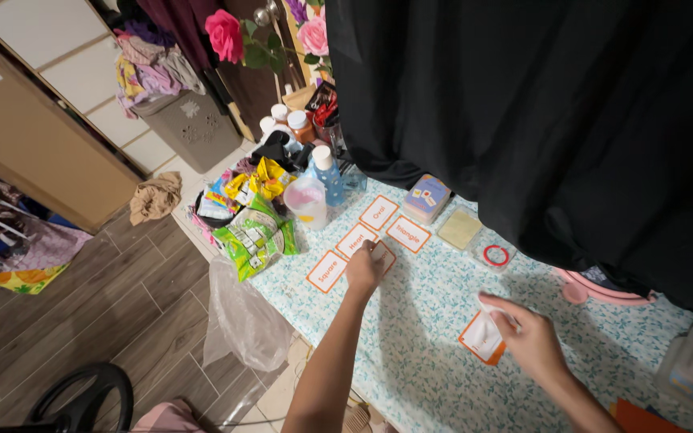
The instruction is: The person repeatedly wipes small orange cards with a white cloth and places them on a table. The cards are handled one at a time and arranged in a row on the table surface.
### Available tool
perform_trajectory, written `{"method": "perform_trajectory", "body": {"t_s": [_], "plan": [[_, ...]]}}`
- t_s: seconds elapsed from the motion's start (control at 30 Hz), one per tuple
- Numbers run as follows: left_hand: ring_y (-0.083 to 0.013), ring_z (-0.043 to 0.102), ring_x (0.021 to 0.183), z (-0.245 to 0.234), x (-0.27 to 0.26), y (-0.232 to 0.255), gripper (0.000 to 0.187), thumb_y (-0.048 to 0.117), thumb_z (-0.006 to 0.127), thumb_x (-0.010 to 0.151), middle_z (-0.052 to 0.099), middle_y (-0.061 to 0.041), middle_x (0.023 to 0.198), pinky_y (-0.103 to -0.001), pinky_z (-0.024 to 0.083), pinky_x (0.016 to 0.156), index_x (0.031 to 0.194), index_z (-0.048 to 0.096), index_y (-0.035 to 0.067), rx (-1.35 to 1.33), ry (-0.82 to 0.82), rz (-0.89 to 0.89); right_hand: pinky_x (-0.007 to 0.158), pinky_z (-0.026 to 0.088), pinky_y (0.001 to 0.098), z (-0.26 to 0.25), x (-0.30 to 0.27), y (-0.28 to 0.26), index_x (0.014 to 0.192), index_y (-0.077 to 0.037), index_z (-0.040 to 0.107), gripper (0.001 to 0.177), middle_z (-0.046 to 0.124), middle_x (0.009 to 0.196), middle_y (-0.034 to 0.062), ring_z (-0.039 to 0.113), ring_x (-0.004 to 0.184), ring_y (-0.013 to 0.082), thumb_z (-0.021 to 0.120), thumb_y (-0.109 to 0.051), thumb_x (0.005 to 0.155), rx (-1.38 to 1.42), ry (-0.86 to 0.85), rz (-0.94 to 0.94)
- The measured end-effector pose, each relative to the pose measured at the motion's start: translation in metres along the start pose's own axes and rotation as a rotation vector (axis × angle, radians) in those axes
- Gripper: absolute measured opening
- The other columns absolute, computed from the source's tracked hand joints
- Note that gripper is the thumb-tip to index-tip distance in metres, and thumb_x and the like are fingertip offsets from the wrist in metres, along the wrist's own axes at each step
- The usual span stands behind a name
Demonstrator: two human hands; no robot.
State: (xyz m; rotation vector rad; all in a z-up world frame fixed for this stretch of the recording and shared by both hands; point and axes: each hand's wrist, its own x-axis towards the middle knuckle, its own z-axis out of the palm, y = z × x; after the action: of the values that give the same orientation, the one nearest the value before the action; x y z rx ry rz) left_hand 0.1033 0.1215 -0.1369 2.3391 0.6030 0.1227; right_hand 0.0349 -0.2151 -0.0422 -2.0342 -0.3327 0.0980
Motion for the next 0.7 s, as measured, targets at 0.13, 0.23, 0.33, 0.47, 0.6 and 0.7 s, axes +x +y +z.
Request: {"method": "perform_trajectory", "body": {"t_s": [0.13,0.23,0.33,0.47,0.6,0.7], "plan": [[-0.0324,0.068,0.1,-0.004,-0.001,-0.001,0.044,0.026,0.081,0.079,0.07,-0.013,0.111,-0.044,0.054,0.089,0.12,0.069,0.016,0.038,0.04,0.122,0.095,0.057,0.028,-0.005,-0.01,0.009,0.122,-0.009,0.075,0.032,0.08,0.122,0.0059,0.075,0.111,0.0145,0.065,-0.008,0.092,-0.028,0.03,0.027],[-0.0309,0.061,0.11,-0.004,-0.001,0.002,0.061,0.024,0.085,0.071,0.065,-0.011,0.115,-0.042,0.052,0.095,0.129,0.068,0.019,0.086,0.166,0.291,0.094,0.058,0.029,-0.006,-0.012,0.011,0.125,-0.009,0.074,0.034,0.079,0.124,0.0066,0.076,0.11,0.0159,0.064,-0.009,0.092,0.025,0.008,0.114],[-0.0293,0.053,0.117,-0.005,-0.001,0.004,0.059,0.032,0.087,0.073,0.062,-0.008,0.122,-0.047,0.042,0.099,0.128,0.067,0.02,0.264,0.121,0.323,0.095,0.058,0.029,-0.008,-0.017,0.013,0.126,-0.01,0.074,0.035,0.079,0.124,0.0065,0.076,0.11,0.0161,0.064,-0.009,0.092,0.007,-0.011,0.154],[-0.0267,0.053,0.117,-0.013,0.002,0.012,0.06,0.036,0.089,0.071,0.062,-0.006,0.121,-0.048,0.037,0.1,0.125,0.068,0.019,0.36,0.084,0.387,0.096,0.057,0.0288,-0.006,-0.018,0.016,0.126,-0.009,0.073,0.035,0.079,0.125,0.0068,0.075,0.11,0.0162,0.064,-0.009,0.092,0.037,-0.024,0.14],[-0.0267,0.052,0.115,-0.023,0.003,0.017,0.067,0.039,0.089,0.07,0.061,-0.007,0.118,-0.047,0.037,0.099,0.127,0.064,0.015,0.395,0.073,0.357,0.096,0.058,0.0297,-0.004,-0.018,0.021,0.126,-0.01,0.073,0.035,0.079,0.125,0.007,0.076,0.111,0.0165,0.064,-0.009,0.092,0.051,-0.037,0.159],[-0.0263,0.054,0.114,-0.022,0.005,0.019,0.059,0.036,0.087,0.072,0.062,-0.007,0.117,-0.047,0.038,0.097,0.123,0.066,0.016,0.326,0.116,0.379,0.094,0.06,0.0276,-0.007,-0.019,0.026,0.128,-0.014,0.073,0.037,0.079,0.125,0.0054,0.077,0.109,0.0154,0.064,-0.011,0.093,-0.041,-0.061,0.239]]}}
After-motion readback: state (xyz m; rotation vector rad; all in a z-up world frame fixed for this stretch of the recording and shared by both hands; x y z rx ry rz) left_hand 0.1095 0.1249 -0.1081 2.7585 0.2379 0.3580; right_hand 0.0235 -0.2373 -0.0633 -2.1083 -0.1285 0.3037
